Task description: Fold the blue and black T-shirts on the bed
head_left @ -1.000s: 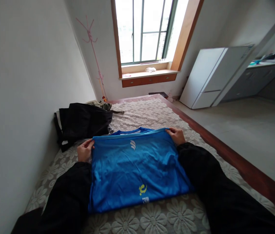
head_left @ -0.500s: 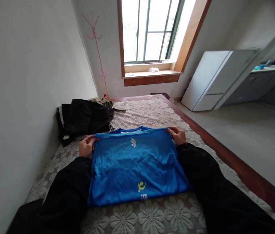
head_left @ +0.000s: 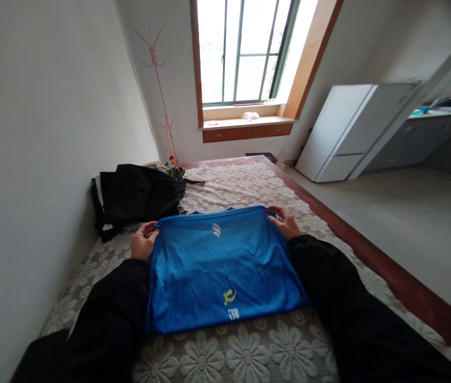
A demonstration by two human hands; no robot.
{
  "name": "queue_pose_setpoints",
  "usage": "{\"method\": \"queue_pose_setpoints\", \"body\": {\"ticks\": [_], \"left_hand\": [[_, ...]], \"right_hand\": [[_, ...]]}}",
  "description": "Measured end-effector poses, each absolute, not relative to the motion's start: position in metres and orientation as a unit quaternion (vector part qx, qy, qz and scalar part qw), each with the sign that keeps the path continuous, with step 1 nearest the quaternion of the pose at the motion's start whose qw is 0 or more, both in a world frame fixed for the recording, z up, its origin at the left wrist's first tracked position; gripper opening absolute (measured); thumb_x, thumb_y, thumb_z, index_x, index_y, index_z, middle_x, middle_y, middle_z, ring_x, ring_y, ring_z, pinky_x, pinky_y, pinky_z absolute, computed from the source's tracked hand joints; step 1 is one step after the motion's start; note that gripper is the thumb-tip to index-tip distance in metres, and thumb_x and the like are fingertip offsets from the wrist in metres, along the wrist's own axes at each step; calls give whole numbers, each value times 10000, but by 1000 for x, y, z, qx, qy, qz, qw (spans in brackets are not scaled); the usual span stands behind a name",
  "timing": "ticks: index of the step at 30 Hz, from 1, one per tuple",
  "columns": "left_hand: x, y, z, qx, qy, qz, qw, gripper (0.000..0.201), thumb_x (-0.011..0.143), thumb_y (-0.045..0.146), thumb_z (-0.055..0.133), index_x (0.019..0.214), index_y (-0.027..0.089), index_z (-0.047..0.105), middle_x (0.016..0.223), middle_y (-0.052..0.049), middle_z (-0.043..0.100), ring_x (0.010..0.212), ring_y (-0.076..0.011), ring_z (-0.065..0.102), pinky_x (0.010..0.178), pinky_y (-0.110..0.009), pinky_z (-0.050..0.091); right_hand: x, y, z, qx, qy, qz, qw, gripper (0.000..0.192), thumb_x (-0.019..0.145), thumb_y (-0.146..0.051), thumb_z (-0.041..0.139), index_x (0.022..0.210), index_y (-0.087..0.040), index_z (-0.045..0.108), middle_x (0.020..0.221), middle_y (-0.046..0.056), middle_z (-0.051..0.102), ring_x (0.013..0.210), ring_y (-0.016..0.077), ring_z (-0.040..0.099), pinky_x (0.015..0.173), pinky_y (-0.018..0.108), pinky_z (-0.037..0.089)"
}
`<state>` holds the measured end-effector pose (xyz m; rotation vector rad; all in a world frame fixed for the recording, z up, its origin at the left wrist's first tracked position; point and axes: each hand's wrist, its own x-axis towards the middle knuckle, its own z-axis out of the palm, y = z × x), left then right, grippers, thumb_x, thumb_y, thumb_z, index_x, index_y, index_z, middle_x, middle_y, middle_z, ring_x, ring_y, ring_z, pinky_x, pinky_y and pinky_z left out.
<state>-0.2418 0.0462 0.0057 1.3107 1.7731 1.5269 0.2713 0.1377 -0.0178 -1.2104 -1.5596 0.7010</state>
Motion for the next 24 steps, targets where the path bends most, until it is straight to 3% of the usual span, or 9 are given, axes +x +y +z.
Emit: {"method": "queue_pose_setpoints", "body": {"ticks": [2,5,15,24], "left_hand": [[-242,47,4,499,667,516,197,395,751,341,688,1119,202,721,1050,-85,770,985,-253,716,821,-333,558],[-242,47,3,512,697,476,163,381,777,312,670,1142,214,718,1063,-78,773,946,-245,721,836,-349,558],[-240,46,6,527,719,435,129,380,808,302,689,1179,223,707,1089,-71,775,858,-207,713,740,-290,527],[-237,44,8,540,716,425,123,487,821,352,666,1288,216,641,1189,-71,755,542,-133,562,701,-312,511]], "right_hand": [[271,138,-19,-504,-664,279,476,485,815,-420,689,1261,-261,582,1216,94,741,1195,298,664,1106,533,448],[271,139,-21,-510,-685,263,449,518,822,-413,680,1305,-274,553,1246,86,731,1220,298,649,1124,547,428],[269,137,-19,-515,-717,240,404,635,837,-412,676,1423,-268,478,1375,117,663,1327,311,581,1124,554,437],[269,142,-25,-518,-762,172,349,814,817,-445,701,1541,-257,382,1427,114,625,1375,342,532,1198,575,359]]}}
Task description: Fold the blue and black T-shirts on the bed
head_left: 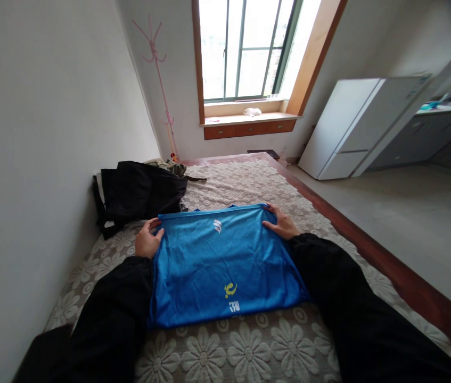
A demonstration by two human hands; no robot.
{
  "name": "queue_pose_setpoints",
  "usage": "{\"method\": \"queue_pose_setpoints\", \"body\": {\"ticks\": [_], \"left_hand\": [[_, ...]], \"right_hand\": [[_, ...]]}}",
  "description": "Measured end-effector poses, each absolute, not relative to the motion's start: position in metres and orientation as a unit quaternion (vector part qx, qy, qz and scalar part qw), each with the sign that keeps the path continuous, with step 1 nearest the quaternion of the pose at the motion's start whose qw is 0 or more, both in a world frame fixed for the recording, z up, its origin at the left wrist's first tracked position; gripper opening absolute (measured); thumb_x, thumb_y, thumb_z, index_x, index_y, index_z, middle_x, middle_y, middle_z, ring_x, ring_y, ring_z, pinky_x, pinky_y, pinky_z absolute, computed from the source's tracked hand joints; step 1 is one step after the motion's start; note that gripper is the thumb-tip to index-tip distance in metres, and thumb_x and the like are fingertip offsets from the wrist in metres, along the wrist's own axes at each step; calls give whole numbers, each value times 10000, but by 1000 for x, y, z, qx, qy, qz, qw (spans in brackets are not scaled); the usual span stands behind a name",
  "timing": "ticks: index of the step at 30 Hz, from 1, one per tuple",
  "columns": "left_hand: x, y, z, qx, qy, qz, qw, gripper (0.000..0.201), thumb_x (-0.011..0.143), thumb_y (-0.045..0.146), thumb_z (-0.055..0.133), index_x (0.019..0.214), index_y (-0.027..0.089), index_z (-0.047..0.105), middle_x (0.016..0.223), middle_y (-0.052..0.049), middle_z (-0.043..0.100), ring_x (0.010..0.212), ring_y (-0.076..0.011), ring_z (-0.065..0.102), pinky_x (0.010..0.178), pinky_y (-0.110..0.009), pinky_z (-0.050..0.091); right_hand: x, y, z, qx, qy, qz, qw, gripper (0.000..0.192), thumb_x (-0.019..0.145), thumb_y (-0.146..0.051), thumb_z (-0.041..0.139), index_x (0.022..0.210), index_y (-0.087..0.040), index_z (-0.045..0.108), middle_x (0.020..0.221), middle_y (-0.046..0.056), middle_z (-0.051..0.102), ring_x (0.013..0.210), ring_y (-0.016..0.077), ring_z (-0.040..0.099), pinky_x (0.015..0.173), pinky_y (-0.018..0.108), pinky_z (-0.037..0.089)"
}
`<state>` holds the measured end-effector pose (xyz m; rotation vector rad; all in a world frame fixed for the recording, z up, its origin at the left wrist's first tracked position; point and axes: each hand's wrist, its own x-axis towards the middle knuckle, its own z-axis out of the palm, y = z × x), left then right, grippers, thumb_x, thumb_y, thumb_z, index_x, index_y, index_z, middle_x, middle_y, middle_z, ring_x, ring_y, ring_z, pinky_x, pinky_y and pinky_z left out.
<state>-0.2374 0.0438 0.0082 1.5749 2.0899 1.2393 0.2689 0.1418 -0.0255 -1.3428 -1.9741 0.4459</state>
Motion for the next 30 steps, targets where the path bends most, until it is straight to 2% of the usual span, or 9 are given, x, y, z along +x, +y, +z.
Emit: {"method": "queue_pose_setpoints", "body": {"ticks": [5,8,10,12,16,21,26,30], "left_hand": [[-237,42,10,547,732,393,100,403,827,373,654,1206,242,697,1163,-50,760,593,-156,595,707,-316,496],[-237,41,11,547,750,362,90,382,827,395,653,1172,249,728,932,-44,771,635,-201,633,696,-325,486],[-236,40,11,548,757,346,86,379,831,412,649,1159,246,742,761,-36,726,662,-234,657,699,-335,487],[-236,40,12,551,759,338,83,374,835,416,646,1151,246,749,703,-33,697,694,-255,674,716,-346,495],[-234,40,13,558,758,329,74,358,840,393,651,1154,251,748,786,-56,733,789,-280,700,783,-369,516],[-229,37,17,585,757,286,53,345,864,350,637,1183,257,730,1103,-106,761,1034,-331,697,855,-397,524],[-225,33,19,588,780,211,34,370,908,403,585,1221,262,723,1184,-134,746,1042,-394,690,822,-458,523],[-226,31,19,605,773,187,9,395,939,419,539,1255,255,710,1210,-139,737,1030,-386,693,826,-455,524]], "right_hand": [[268,140,-27,-521,-762,182,339,836,844,-441,670,1582,-250,326,1516,114,543,1423,333,481,1221,551,346],[267,138,-27,-523,-761,182,337,835,854,-428,663,1592,-264,308,1560,102,493,1443,330,456,1231,541,340],[267,137,-27,-522,-764,177,335,835,863,-431,653,1599,-267,294,1585,98,460,1459,326,435,1239,530,330],[267,137,-27,-517,-770,169,335,831,874,-440,638,1605,-267,283,1611,96,422,1477,321,408,1249,517,317],[267,137,-27,-505,-779,155,337,832,888,-451,618,1617,-289,252,1645,71,367,1500,311,370,1257,506,308],[268,143,-30,-513,-790,147,303,792,895,-472,606,1602,-281,304,1612,75,425,1489,326,387,1265,539,277],[272,144,-32,-521,-798,140,268,815,897,-553,599,1603,-263,312,1608,96,429,1480,359,393,1273,573,235],[275,141,-32,-523,-805,128,247,852,882,-637,595,1604,-281,317,1605,78,437,1475,373,396,1277,565,237]]}}
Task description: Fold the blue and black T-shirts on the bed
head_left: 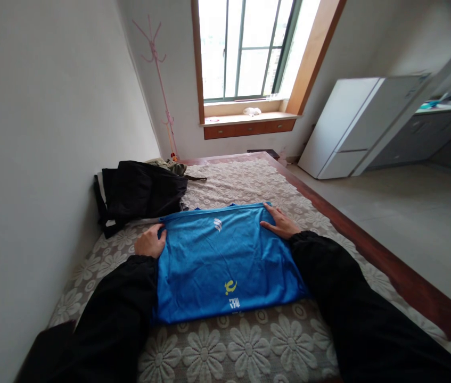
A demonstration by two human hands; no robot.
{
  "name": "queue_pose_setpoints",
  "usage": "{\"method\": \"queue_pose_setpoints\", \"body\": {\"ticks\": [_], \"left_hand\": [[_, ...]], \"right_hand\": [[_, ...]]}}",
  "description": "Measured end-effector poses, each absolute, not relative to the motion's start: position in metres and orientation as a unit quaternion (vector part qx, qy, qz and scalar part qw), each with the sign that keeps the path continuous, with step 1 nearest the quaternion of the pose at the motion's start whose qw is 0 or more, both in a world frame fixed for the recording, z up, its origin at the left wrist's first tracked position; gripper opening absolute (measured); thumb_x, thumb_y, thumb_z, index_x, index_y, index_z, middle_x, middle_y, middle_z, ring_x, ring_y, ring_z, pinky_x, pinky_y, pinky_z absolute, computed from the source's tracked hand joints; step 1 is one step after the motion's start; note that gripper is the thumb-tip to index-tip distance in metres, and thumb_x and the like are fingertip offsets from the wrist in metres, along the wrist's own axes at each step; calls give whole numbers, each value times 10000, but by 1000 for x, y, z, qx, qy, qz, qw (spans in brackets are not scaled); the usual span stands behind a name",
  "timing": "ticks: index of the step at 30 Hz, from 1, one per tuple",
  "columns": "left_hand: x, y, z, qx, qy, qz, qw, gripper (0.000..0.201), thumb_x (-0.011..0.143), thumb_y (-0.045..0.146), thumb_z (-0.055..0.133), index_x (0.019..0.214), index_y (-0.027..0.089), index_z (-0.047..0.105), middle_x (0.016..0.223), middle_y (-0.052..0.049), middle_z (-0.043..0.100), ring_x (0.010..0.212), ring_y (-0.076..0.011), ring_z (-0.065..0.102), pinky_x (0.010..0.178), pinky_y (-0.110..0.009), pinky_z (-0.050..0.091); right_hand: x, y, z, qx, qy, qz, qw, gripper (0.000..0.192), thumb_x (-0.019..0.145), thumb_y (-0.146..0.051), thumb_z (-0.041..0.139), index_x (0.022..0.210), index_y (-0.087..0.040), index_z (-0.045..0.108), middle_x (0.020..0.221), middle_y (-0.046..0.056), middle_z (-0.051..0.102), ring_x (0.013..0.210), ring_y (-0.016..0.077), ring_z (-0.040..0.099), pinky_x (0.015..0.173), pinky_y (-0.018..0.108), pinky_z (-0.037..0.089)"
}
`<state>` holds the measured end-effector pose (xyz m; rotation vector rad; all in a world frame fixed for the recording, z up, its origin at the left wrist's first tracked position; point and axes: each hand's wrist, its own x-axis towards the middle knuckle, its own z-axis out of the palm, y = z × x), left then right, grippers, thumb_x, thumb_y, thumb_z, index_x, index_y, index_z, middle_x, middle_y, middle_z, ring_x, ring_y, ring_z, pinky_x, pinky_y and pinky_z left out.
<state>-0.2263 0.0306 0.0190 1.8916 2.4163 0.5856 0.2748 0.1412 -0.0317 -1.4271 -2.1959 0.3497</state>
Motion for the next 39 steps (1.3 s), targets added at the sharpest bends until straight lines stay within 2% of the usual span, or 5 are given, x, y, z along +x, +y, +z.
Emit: {"method": "queue_pose_setpoints", "body": {"ticks": [13,17,23,27,39], "left_hand": [[-240,30,21,640,740,188,90,452,904,394,574,1323,244,654,1428,-110,619,1233,-346,619,1004,-433,496],[-242,5,39,644,712,232,153,601,821,477,640,1341,177,615,1470,-169,556,928,-264,717,898,-384,547],[-235,-99,57,590,747,202,231,422,785,651,613,936,264,685,805,-44,724,684,-238,683,645,-339,501],[-220,-166,46,533,758,192,323,459,758,688,609,922,264,673,655,-10,673,607,-233,658,566,-324,470],[-193,-198,35,385,722,324,474,982,680,832,634,1388,223,332,768,-26,689,452,-205,644,328,-222,376]], "right_hand": [[279,138,-31,-560,-791,97,226,722,918,-698,464,1563,-383,384,1694,-2,247,1533,351,280,1287,588,100],[278,122,-11,-597,-754,105,253,784,889,-704,503,1565,-328,381,1685,64,274,1511,406,310,1241,663,189],[301,24,13,-614,-733,137,257,536,839,-643,608,1239,-293,676,1101,105,762,918,340,736,826,491,591],[309,-63,19,-668,-691,187,203,380,866,-667,572,922,-327,732,752,42,742,628,253,684,597,390,530],[287,-115,17,-667,-562,440,214,576,788,-656,602,1198,-253,557,583,-45,617,408,157,525,384,265,356]]}}
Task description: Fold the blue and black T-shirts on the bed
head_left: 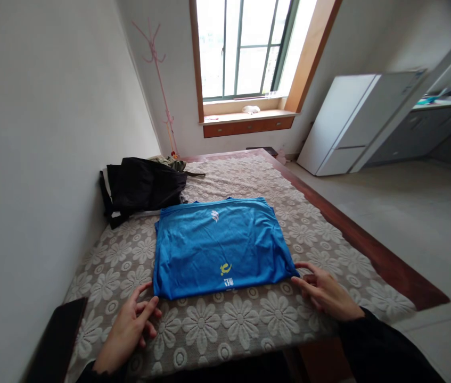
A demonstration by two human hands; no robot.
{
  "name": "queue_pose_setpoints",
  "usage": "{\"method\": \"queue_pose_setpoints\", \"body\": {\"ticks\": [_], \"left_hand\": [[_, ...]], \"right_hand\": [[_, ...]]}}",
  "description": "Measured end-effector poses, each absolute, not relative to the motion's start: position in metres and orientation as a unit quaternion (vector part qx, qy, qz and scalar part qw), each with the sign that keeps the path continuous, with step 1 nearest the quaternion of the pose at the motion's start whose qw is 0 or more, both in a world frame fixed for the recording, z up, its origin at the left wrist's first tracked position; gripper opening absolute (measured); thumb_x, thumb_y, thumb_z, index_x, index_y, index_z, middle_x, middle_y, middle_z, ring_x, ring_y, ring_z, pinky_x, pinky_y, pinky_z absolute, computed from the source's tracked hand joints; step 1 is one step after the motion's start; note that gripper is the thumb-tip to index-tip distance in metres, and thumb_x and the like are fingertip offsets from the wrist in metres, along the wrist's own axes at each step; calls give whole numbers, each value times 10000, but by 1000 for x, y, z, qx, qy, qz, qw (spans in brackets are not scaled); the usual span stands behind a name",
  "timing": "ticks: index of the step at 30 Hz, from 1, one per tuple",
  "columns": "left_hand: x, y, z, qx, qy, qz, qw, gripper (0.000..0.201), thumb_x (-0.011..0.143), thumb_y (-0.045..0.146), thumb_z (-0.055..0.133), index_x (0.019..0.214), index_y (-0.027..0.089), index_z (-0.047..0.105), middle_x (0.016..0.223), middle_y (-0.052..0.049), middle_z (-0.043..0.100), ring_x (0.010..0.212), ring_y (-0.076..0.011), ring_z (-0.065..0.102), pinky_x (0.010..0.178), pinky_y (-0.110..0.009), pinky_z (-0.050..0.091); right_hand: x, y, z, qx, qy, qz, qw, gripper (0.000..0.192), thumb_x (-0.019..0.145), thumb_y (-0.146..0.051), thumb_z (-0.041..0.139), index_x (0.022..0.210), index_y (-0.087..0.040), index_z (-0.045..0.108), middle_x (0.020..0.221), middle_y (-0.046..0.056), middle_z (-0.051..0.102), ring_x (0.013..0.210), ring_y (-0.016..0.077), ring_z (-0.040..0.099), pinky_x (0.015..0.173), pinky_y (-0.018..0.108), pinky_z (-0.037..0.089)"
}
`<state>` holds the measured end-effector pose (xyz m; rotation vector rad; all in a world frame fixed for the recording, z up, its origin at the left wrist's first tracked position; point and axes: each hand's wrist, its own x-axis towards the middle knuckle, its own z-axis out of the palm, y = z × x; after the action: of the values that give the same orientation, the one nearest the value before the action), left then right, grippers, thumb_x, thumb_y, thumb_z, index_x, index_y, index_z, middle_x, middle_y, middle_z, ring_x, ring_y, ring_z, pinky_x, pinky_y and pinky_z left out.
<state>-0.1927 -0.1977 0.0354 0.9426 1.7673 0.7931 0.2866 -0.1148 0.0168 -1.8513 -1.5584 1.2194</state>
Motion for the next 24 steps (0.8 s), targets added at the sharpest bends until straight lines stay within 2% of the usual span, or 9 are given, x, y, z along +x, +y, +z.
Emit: {"method": "queue_pose_setpoints", "body": {"ticks": [2,6,11,13,18,24], "left_hand": [[-195,-196,33,383,720,336,472,952,697,818,641,1380,232,332,780,-30,692,464,-205,657,328,-214,389],[-195,-193,31,390,701,335,494,860,703,790,672,1282,203,426,781,-43,692,477,-201,666,323,-210,410],[-190,-186,33,391,666,331,542,836,718,771,688,1284,198,466,828,-65,709,477,-177,666,350,-211,452],[-188,-182,33,390,668,335,537,812,717,773,685,1250,193,487,836,-72,714,481,-174,668,350,-208,455],[-192,-180,32,394,682,341,513,688,724,758,679,1087,194,529,852,-86,726,493,-185,680,334,-212,458],[-200,-190,32,365,679,346,535,729,709,779,686,1134,215,504,873,-90,741,442,-175,649,304,-215,431]], "right_hand": [[284,-111,16,-657,-541,478,217,583,769,-677,612,1166,-260,522,607,-48,635,356,132,488,324,236,289],[281,-107,15,-621,-525,524,254,555,770,-689,641,1080,-255,484,605,-56,651,326,103,478,309,203,290],[282,-106,15,-553,-507,615,243,664,806,-665,661,1254,-247,404,751,-2,745,338,106,541,309,195,344],[283,-105,15,-557,-503,617,236,679,799,-660,678,1258,-241,404,790,16,761,360,120,577,318,204,391],[289,-100,13,-584,-504,582,257,569,768,-674,695,1070,-242,480,755,-8,743,376,125,595,315,212,425],[300,-94,15,-607,-503,573,224,576,740,-719,697,947,-215,512,737,35,744,379,120,604,314,199,419]]}}
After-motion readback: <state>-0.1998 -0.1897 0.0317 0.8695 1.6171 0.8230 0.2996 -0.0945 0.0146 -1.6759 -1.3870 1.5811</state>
